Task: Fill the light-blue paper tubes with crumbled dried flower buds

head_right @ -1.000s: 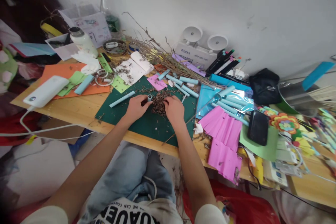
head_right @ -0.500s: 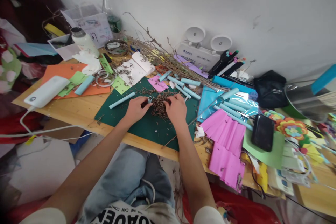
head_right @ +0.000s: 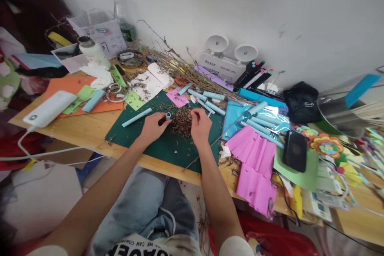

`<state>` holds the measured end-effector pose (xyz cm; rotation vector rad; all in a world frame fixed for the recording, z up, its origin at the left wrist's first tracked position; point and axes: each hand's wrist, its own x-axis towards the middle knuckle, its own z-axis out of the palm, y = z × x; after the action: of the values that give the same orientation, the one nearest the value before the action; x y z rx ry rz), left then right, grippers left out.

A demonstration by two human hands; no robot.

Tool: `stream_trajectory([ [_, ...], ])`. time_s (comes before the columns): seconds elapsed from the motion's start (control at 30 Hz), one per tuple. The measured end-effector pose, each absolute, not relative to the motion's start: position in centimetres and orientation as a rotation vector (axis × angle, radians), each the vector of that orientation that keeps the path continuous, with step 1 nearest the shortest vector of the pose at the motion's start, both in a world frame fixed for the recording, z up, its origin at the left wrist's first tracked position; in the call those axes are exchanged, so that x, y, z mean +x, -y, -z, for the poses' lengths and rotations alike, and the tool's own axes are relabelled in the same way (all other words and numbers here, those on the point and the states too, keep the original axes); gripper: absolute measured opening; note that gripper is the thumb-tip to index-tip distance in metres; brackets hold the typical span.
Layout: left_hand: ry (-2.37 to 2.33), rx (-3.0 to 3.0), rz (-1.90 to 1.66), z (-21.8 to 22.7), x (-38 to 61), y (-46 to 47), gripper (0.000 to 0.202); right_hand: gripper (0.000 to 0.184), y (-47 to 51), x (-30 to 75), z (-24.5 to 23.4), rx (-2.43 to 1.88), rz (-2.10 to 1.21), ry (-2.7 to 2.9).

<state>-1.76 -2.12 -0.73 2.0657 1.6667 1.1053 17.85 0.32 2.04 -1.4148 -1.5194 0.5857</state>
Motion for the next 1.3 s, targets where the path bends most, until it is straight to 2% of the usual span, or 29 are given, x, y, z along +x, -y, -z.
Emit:
stream_trajectory([
  [0.37,-1.654,2.045,-1.136,0.7,-1.7,2.1,0.013,0.016,-0.4,17.8,-1.8,-1.401,-0.436,1.687],
  [0.6,-1.649,2.037,-1.121,0.8,-1.7,2.2,0.012,0.025,-0.2,18.0,-2.1,-1.306,-0.43,1.758],
  [1.07,-1.64,2.053,-1.103,0.7,-1.8,2.1,0.011,0.015,1.2,15.4,-4.1,-1.219,-0.792,1.478],
  [1.3,-1.625,2.032,-1.092,0.7,-1.8,2.2,0.011,0.011,1.1,14.2,-5.2,-1.083,-0.678,1.678],
])
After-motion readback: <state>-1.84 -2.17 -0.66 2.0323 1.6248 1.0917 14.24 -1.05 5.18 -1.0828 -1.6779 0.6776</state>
